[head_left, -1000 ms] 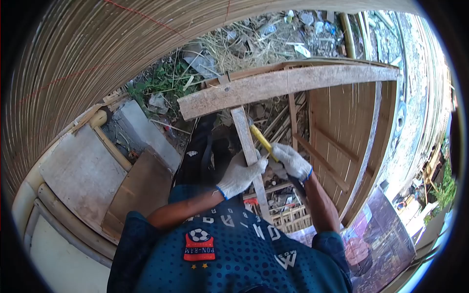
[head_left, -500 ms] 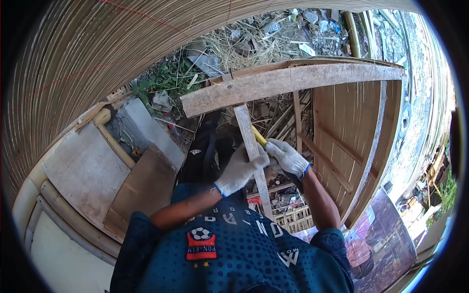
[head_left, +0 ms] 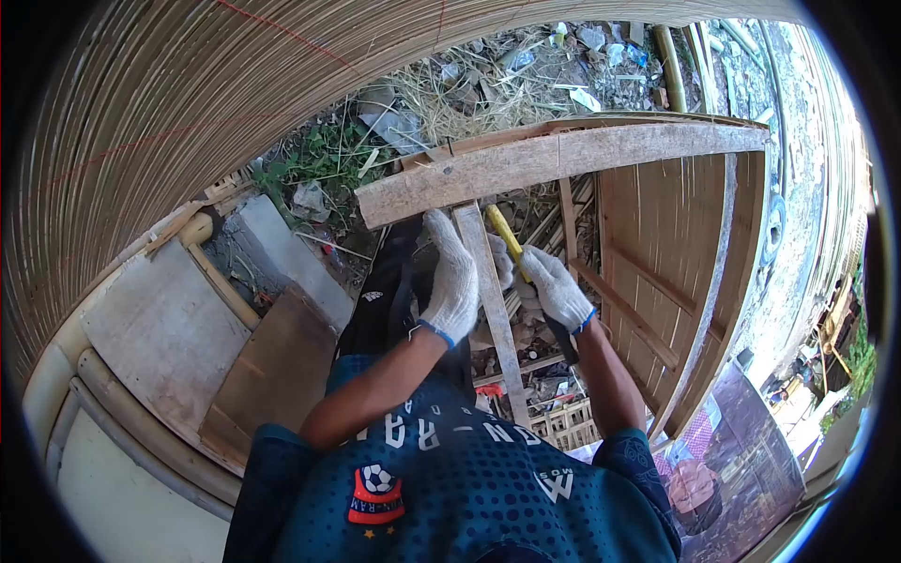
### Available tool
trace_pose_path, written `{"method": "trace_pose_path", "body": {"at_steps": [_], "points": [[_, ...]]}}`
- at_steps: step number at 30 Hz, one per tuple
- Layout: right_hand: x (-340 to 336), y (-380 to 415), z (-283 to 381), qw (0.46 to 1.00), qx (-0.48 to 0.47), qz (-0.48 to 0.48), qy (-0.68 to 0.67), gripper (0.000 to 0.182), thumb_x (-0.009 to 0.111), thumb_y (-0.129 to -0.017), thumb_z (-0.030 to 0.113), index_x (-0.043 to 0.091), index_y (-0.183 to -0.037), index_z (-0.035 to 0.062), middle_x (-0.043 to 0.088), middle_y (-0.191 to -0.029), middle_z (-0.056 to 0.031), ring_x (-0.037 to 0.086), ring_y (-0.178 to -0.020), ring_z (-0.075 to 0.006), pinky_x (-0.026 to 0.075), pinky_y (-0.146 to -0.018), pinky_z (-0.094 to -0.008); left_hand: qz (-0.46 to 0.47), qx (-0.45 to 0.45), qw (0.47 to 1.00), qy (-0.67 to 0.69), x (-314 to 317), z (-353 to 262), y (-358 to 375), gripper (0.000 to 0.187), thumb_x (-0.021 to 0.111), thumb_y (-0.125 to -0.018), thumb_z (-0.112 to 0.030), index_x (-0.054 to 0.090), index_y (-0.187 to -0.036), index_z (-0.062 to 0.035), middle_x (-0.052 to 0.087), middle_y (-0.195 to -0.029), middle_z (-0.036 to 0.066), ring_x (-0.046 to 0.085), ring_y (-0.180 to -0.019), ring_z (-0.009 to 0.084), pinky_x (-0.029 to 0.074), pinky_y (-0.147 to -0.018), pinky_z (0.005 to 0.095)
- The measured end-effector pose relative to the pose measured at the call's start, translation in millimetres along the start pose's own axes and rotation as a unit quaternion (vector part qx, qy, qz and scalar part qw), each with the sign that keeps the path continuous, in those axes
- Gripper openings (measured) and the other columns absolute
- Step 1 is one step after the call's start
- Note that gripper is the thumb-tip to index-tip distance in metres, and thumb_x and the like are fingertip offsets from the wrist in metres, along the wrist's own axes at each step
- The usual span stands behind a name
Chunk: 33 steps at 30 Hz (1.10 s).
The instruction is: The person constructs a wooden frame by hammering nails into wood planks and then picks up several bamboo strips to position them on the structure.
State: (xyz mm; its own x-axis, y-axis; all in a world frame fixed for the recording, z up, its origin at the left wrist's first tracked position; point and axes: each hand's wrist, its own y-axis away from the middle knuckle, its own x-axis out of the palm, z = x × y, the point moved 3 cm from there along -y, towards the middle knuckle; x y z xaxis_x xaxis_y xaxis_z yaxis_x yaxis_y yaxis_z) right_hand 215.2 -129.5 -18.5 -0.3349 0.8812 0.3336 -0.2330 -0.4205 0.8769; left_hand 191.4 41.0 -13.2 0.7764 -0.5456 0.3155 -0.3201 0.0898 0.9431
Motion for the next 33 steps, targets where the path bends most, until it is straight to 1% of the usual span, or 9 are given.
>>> {"method": "trace_pose_path", "body": {"at_steps": [3,7,16,20,23,24,27,31,33], "points": [[-3.9,4.8,1.9,0.999,-0.001,0.035,0.017,0.032,0.048,-0.11,0.043,0.052,-0.103,0.0123,0.043,-0.065,0.0059,0.034,-0.048,-0.004,0.026,-0.041,-0.0226,0.026,0.072,0.997,0.004,6.3,-10.9,-0.1,0.106,0.022,-0.076,-0.101,0.064,-0.11,-0.0101,0.062,-0.075,0.004,0.059,-0.058,0.0191,0.052,-0.052,0.0347],[-2.0,-2.7,-3.9,0.997,-0.013,-0.016,0.075,0.032,0.048,-0.11,0.043,0.054,-0.111,0.0109,0.043,-0.066,0.0056,0.034,-0.048,-0.0038,0.025,-0.042,-0.0232,-0.009,0.058,0.998,-0.006,8.4,-22.8,-4.8,0.106,0.025,-0.074,-0.103,0.065,-0.106,-0.0101,0.061,-0.072,0.004,0.058,-0.056,0.0178,0.051,-0.052,0.0332],[-1.8,-6.1,8.4,0.995,-0.005,-0.03,0.095,0.032,0.048,-0.11,0.043,0.051,-0.104,0.0118,0.042,-0.064,0.0045,0.035,-0.047,-0.0051,0.028,-0.041,-0.0236,-0.029,0.047,0.998,0.012,15.4,-22.0,-7.1,0.105,0.027,-0.072,-0.105,0.06,-0.108,-0.0121,0.051,-0.071,0.001,0.049,-0.053,0.0164,0.044,-0.048,0.032],[-4.5,0.3,11.4,0.995,0.006,0.098,0.016,0.032,0.047,-0.11,0.042,0.054,-0.103,0.0117,0.042,-0.063,0.0049,0.034,-0.047,-0.0051,0.028,-0.041,-0.0237,-0.069,0.032,0.996,0.038,21.9,-22.7,0.9,0.105,0.027,-0.07,-0.106,0.057,-0.111,-0.0148,0.052,-0.076,0.002,0.051,-0.056,0.0166,0.043,-0.048,0.0326],[-16.3,-14.7,3.1,0.995,0.012,0.089,0.038,0.033,0.048,-0.11,0.044,0.053,-0.102,0.0119,0.04,-0.063,0.0059,0.034,-0.047,-0.0048,0.028,-0.04,-0.024,-0.054,0.046,0.997,0.031,16.8,-17.9,-7.8,0.105,0.028,-0.069,-0.107,0.057,-0.112,-0.0157,0.05,-0.074,0.001,0.051,-0.057,0.0168,0.043,-0.048,0.0328],[-10.1,-13.1,11.2,0.994,-0.015,0.037,0.099,0.034,0.051,-0.109,0.045,0.052,-0.101,0.0124,0.039,-0.062,0.007,0.032,-0.047,-0.0047,0.027,-0.04,-0.0241,-0.051,0.05,0.997,0.035,17.9,-19.3,-9.2,0.104,0.028,-0.07,-0.106,0.056,-0.112,-0.0157,0.05,-0.074,0.001,0.05,-0.057,0.0164,0.043,-0.048,0.0326],[-3.9,-4.2,23.2,0.991,-0.041,0.069,0.105,0.034,0.051,-0.109,0.045,0.051,-0.1,0.0124,0.04,-0.062,0.0069,0.033,-0.046,-0.0051,0.028,-0.04,-0.0244,-0.053,0.055,0.997,0.032,18.0,-20.9,-6.5,0.101,0.029,-0.071,-0.106,0.054,-0.11,-0.0157,0.048,-0.072,0.0,0.049,-0.055,0.0155,0.042,-0.047,0.0315],[-11.4,-11.7,15.2,0.993,0.009,0.108,0.056,0.031,0.05,-0.109,0.044,0.052,-0.102,0.0136,0.043,-0.064,0.0059,0.036,-0.047,-0.0057,0.029,-0.041,-0.0238,-0.049,0.075,0.996,0.011,20.4,-22.8,-2.3,0.097,0.028,-0.074,-0.104,0.053,-0.107,-0.016,0.045,-0.069,0.0,0.047,-0.052,0.0143,0.041,-0.044,0.029],[-8.0,-6.8,12.5,0.992,-0.005,0.07,0.102,0.03,0.05,-0.109,0.044,0.052,-0.104,0.0139,0.042,-0.065,0.0064,0.036,-0.048,-0.0052,0.028,-0.042,-0.0233,-0.043,0.078,0.996,0.008,18.8,-19.3,1.7,0.097,0.027,-0.075,-0.103,0.054,-0.108,-0.0161,0.045,-0.068,0.0,0.046,-0.05,0.014,0.04,-0.043,0.0286]]}}
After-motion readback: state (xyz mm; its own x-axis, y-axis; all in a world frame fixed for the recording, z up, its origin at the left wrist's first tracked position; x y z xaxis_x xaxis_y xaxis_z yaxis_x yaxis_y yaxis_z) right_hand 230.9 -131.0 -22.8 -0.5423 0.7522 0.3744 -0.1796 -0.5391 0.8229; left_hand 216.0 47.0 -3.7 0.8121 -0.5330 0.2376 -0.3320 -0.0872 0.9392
